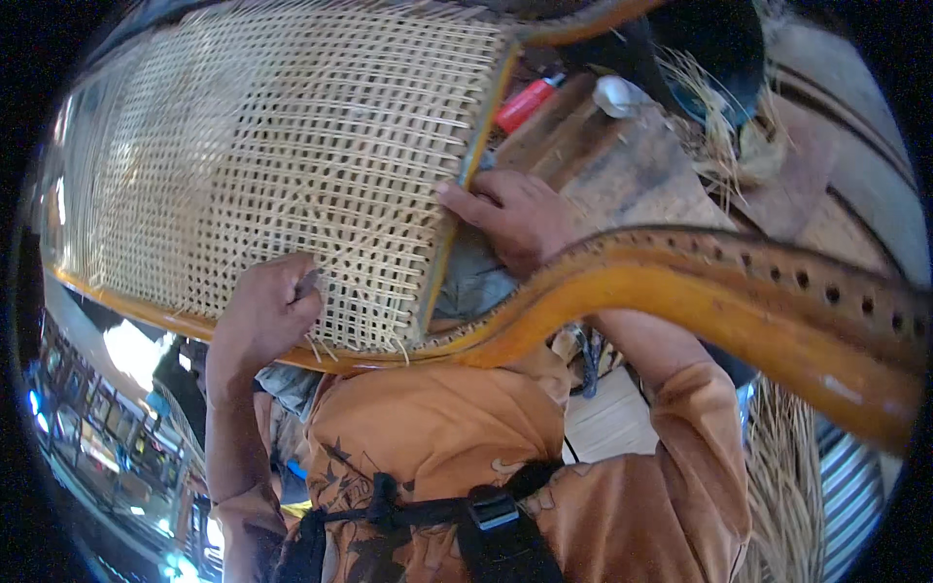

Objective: Weaving a cane or rattan pattern into the backrest of a wooden chair.

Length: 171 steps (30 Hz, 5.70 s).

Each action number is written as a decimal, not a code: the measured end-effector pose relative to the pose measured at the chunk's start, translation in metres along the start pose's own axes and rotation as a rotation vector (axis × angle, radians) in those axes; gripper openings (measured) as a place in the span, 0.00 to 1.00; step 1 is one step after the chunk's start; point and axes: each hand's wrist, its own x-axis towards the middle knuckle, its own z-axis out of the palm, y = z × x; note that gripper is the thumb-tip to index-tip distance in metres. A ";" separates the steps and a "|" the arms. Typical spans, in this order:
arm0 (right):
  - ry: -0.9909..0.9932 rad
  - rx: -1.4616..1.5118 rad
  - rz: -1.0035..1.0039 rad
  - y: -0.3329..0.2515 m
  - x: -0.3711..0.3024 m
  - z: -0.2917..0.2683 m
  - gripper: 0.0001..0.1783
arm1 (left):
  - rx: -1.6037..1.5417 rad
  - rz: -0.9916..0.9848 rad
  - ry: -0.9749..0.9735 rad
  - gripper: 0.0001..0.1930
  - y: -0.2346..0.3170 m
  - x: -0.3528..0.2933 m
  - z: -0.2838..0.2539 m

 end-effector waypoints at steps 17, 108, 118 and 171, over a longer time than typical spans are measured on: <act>0.248 0.141 1.135 0.003 -0.190 0.012 0.10 | -0.063 -0.108 0.084 0.10 0.006 -0.007 0.006; 0.482 0.002 0.567 0.021 -0.103 -0.055 0.07 | -0.074 0.023 0.067 0.09 -0.010 0.002 0.006; 0.808 0.435 0.596 -0.140 -0.057 -0.125 0.06 | 0.015 0.054 0.231 0.09 -0.026 -0.047 0.008; -0.521 -0.549 0.573 -0.081 0.088 -0.051 0.07 | -0.001 0.084 0.282 0.10 -0.067 -0.071 0.009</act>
